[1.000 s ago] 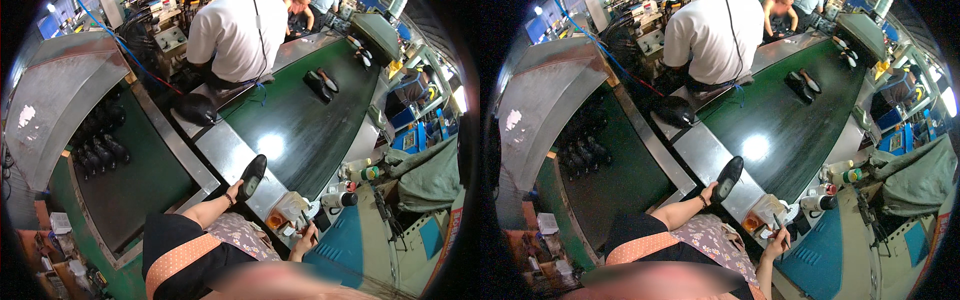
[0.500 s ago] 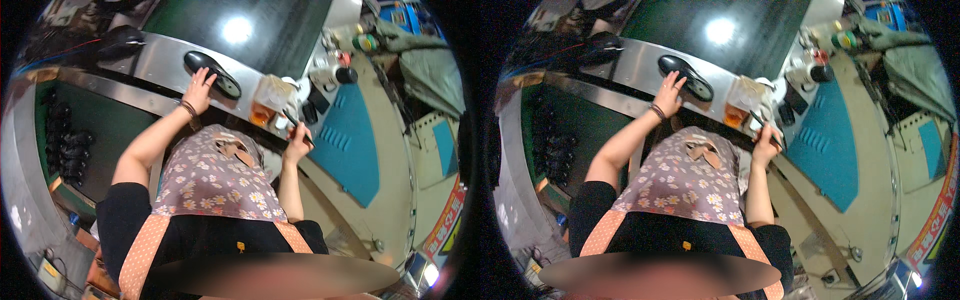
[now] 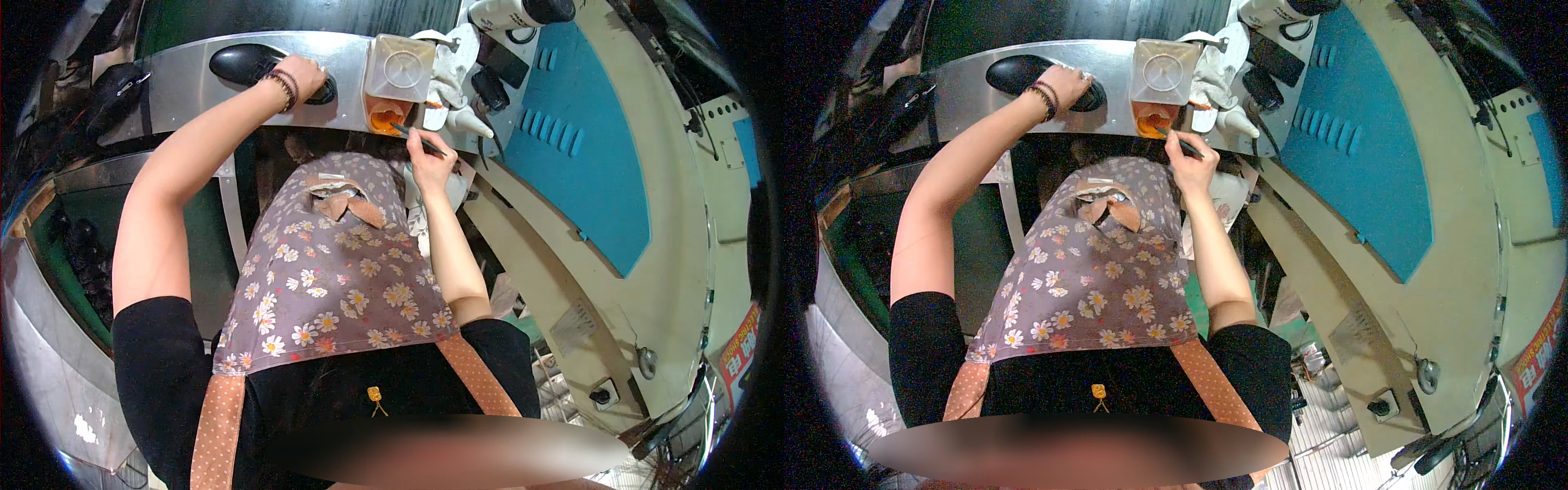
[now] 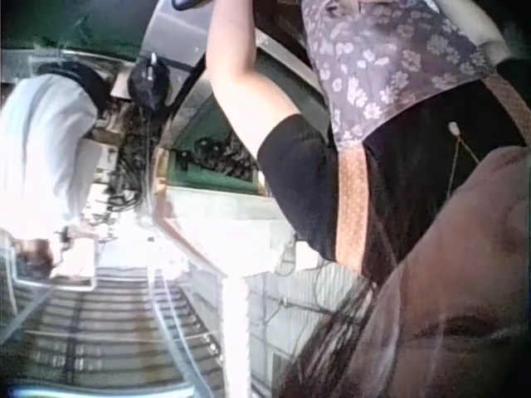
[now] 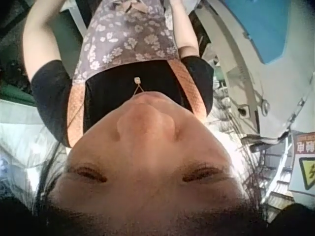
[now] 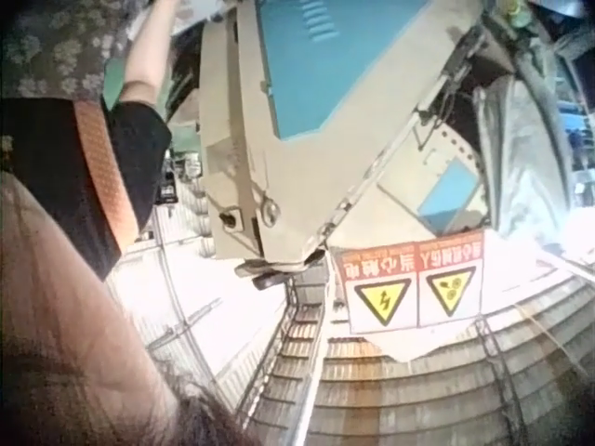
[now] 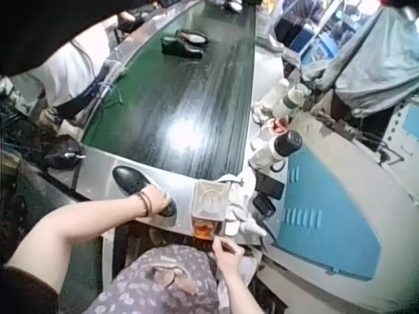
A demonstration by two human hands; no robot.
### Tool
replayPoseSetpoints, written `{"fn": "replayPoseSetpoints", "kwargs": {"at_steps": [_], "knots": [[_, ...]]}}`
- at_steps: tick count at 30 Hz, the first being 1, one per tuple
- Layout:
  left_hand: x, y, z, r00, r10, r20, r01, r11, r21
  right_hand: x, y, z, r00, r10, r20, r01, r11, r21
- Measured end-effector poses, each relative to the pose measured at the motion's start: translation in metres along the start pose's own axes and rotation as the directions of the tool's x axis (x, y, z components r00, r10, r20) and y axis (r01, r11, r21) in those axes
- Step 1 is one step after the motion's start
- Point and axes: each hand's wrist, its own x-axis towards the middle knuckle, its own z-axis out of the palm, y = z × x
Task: Applying glue or finishing dye to the heels of black dress shoes on a conveyor belt.
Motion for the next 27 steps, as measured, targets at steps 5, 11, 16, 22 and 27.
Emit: {"fn": "replayPoseSetpoints", "kwargs": {"at_steps": [5,11,16,22,27], "knots": [[0.009,0.001,0.001,0.957,-0.121,0.264,0.123,0.992,0.007,0.002,0.010,0.018,0.998,-0.028,0.053,0.033,0.994,-0.106],[-0.006,-0.004,-0.003,0.964,-0.136,0.227,0.146,0.989,-0.029,0.002,-0.008,0.012,0.981,0.187,0.055,-0.177,0.973,-0.147],[-0.009,-0.007,-0.008,0.971,-0.118,0.210,0.136,0.988,-0.072,0.004,0.012,0.022,0.993,0.058,0.105,-0.041,0.987,-0.155],[-0.026,-0.017,0.003,0.996,-0.085,-0.032,0.080,0.986,-0.147,0.007,-0.018,0.013,0.980,0.199,0.006,-0.197,0.971,-0.136],[-0.064,-0.037,0.009,0.913,-0.191,-0.361,0.074,0.946,-0.315,0.010,-0.005,0.010,0.987,0.157,0.041,-0.136,0.938,-0.320]]}}
